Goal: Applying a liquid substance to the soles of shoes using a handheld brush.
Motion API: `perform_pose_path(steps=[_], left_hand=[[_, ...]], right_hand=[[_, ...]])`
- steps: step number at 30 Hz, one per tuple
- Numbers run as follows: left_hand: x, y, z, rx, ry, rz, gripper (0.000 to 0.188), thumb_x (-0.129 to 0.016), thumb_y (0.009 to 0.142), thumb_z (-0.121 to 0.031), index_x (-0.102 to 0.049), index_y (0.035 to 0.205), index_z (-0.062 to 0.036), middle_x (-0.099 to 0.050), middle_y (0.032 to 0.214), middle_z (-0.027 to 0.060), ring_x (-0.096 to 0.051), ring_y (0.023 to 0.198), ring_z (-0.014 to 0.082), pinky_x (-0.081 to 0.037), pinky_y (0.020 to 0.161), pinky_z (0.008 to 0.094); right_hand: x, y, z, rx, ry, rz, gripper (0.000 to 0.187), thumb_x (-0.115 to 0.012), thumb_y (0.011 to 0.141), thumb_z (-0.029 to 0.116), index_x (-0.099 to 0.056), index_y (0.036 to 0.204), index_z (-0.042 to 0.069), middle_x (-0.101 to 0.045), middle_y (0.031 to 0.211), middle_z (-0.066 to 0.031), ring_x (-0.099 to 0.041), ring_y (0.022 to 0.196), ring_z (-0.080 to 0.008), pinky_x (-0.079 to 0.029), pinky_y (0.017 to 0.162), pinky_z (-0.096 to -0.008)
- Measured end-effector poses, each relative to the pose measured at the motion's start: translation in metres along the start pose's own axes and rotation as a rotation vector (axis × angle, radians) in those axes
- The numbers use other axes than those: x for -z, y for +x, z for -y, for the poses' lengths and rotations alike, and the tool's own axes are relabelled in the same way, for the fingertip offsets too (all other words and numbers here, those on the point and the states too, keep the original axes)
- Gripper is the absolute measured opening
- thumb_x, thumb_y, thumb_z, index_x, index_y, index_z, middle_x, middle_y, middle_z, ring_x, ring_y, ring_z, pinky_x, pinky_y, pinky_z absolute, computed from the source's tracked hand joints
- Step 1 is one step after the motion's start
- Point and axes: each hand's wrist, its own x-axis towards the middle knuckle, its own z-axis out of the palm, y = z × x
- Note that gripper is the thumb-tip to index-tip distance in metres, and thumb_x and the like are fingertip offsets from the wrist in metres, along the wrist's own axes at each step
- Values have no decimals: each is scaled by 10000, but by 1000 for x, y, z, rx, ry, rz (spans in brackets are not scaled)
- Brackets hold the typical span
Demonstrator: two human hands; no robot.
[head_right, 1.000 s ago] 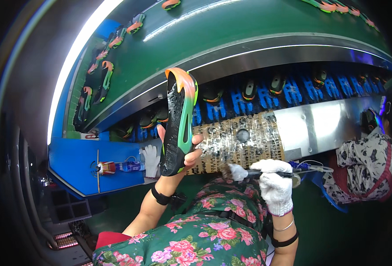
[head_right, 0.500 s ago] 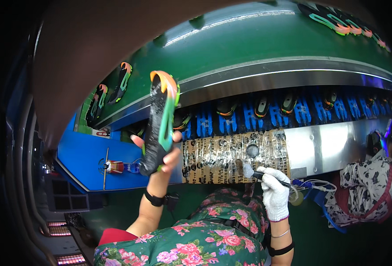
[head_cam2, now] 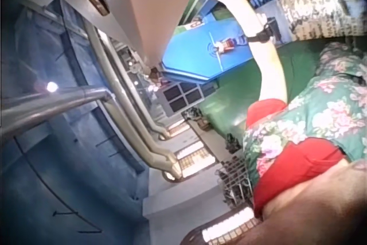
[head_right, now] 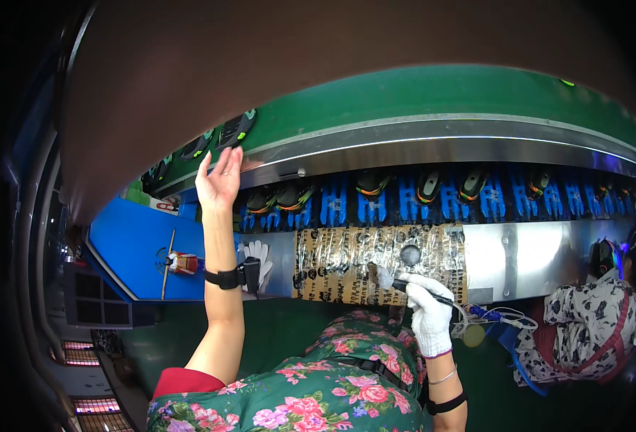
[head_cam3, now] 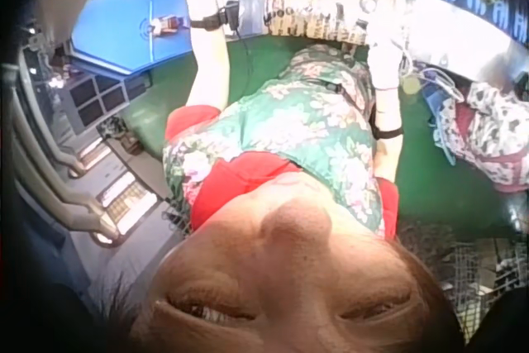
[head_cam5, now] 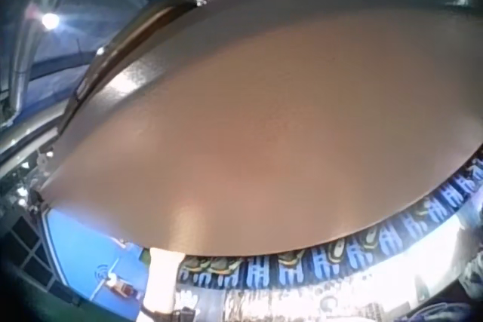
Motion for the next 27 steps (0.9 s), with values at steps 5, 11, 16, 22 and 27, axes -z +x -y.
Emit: perform_pose_path(steps=[5,11,16,22,27], left_hand=[[-13,21,12,-558,1306,-88,826,-881,809,-258,-427,1459,-26,-536,1228,110,-563,1077,220,-491,927,373],[-41,4,20,-559,1480,-256,795,-853,833,-248,-445,1489,-60,-439,1431,185,-486,1270,312,-492,973,413],[-91,25,51,-549,1677,453,750,-767,900,-332,-434,1539,-125,-464,1474,174,-466,1360,302,-385,1103,463],[-289,-38,270,-193,1763,1261,799,-759,890,-396,-403,1566,-163,-480,1454,173,-453,1379,308,-385,1119,429],[-398,-17,490,-770,1763,1615,910,-766,863,-480,-329,1592,-155,-380,1513,253,-428,1399,401,-375,1166,458]], right_hand=[[9,-2,8,51,-42,-6,220,-700,818,-29,-754,1029,-58,-770,991,-147,-587,651,-87,-467,598,-221],[15,-5,8,40,-54,-18,210,-707,852,-14,-773,1052,-27,-763,918,-85,-596,673,-95,-464,601,-229],[28,-4,32,77,24,-40,198,-708,863,-8,-776,1048,-10,-777,987,-85,-628,719,-90,-476,633,-224],[64,4,59,198,75,-210,192,-718,863,-3,-778,1045,-6,-782,996,-85,-689,798,-105,-511,684,-224],[104,8,83,262,-91,-332,196,-731,872,-3,-768,1060,-41,-774,1018,-96,-710,925,-140,-555,869,-259]])
